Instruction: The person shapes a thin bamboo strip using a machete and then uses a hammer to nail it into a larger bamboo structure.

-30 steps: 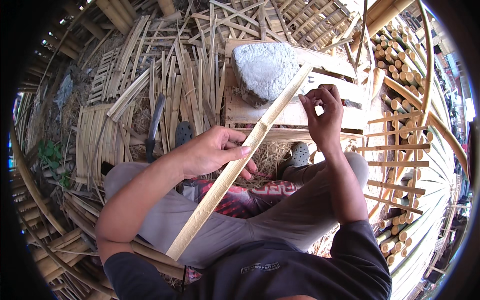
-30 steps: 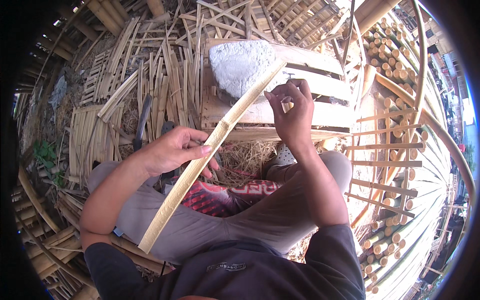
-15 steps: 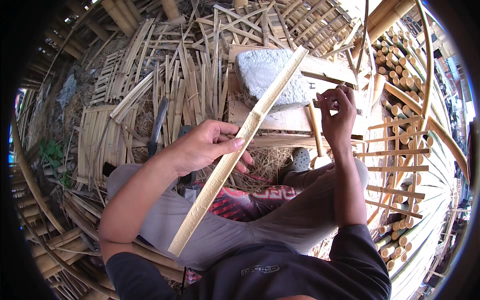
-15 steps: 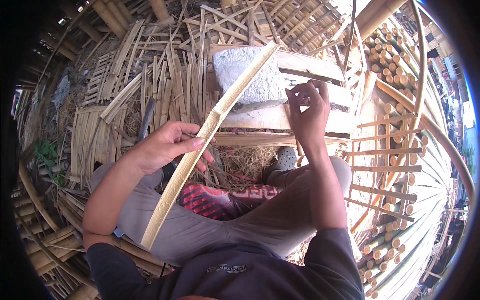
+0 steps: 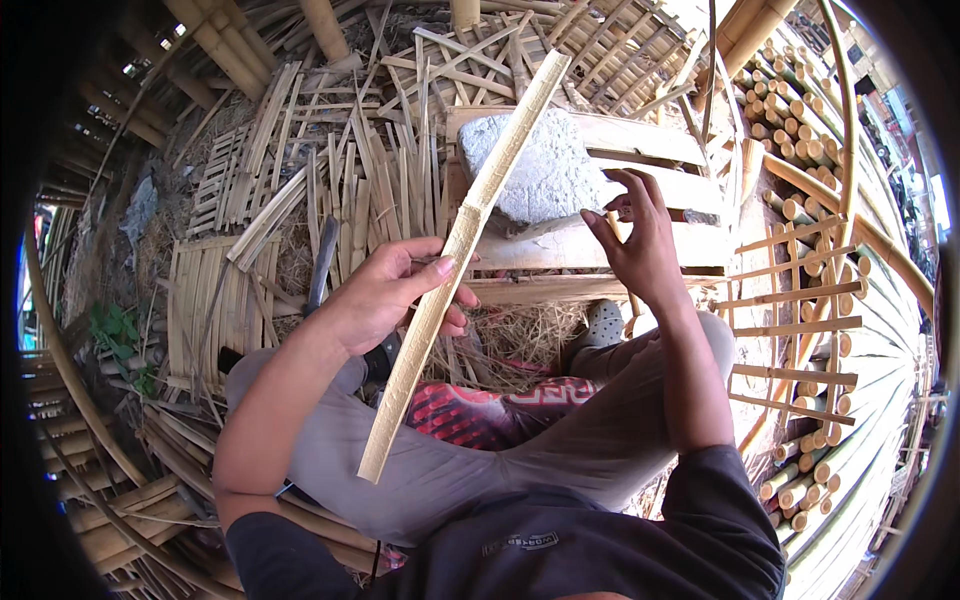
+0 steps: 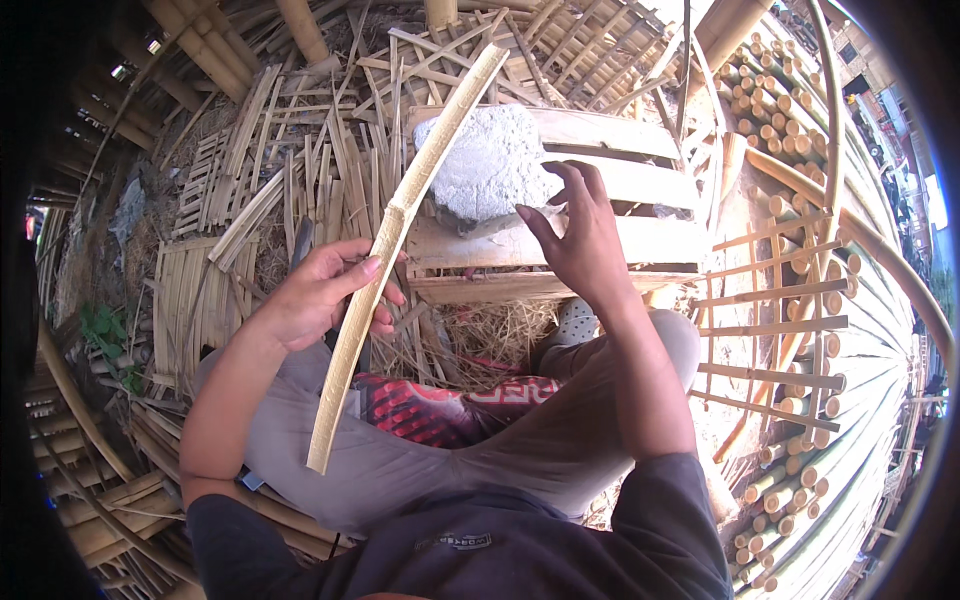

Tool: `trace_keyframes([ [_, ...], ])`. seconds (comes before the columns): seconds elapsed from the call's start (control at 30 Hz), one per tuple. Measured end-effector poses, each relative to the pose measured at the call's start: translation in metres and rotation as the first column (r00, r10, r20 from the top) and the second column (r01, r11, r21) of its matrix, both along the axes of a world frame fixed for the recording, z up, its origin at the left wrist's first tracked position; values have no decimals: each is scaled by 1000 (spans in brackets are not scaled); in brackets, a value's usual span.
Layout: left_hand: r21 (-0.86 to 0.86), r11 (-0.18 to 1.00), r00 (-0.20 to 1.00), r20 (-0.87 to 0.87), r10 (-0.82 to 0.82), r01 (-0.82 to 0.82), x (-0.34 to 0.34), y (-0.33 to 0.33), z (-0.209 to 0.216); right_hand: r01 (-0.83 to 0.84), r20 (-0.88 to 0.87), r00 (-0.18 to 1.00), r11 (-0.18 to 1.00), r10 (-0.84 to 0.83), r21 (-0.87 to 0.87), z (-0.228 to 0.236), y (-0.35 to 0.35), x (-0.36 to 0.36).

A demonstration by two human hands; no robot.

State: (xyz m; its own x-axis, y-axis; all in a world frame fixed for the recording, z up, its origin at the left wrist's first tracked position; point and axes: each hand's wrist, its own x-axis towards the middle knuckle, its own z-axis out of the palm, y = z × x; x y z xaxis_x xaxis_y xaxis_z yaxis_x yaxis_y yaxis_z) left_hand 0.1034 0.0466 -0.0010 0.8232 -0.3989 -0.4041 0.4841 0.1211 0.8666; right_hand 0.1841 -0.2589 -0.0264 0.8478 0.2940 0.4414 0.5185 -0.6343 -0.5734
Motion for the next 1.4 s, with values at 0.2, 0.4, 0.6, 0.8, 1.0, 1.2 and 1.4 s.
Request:
trace_keyframes([
  [0.2,280,951,960,274,53,-133,77,14,28,-10,-7,1000,997,11,79,1,-2,7],
  [0.4,683,653,837,530,-136,-326,156,7,-6,6,-2,1000,996,-6,84,3,-12,17],
  [0.6,766,460,667,630,-398,-450,165,-39,-45,-22,-6,1000,998,22,64,-2,-18,20],
  [0.8,779,447,620,624,-476,-441,174,-51,-62,-77,-1,997,997,77,28,-1,-17,18],
  [1.0,729,408,547,683,-484,-550,173,-57,-72,-112,35,993,994,113,-10,1,-14,15],
  [1.2,753,381,519,650,-555,-537,177,-50,-80,-133,29,990,990,135,-53,-4,-11,15],
  [1.4,727,346,431,650,-626,-593,172,-42,-69,-145,-11,989,984,144,-99,-4,-11,13],
])
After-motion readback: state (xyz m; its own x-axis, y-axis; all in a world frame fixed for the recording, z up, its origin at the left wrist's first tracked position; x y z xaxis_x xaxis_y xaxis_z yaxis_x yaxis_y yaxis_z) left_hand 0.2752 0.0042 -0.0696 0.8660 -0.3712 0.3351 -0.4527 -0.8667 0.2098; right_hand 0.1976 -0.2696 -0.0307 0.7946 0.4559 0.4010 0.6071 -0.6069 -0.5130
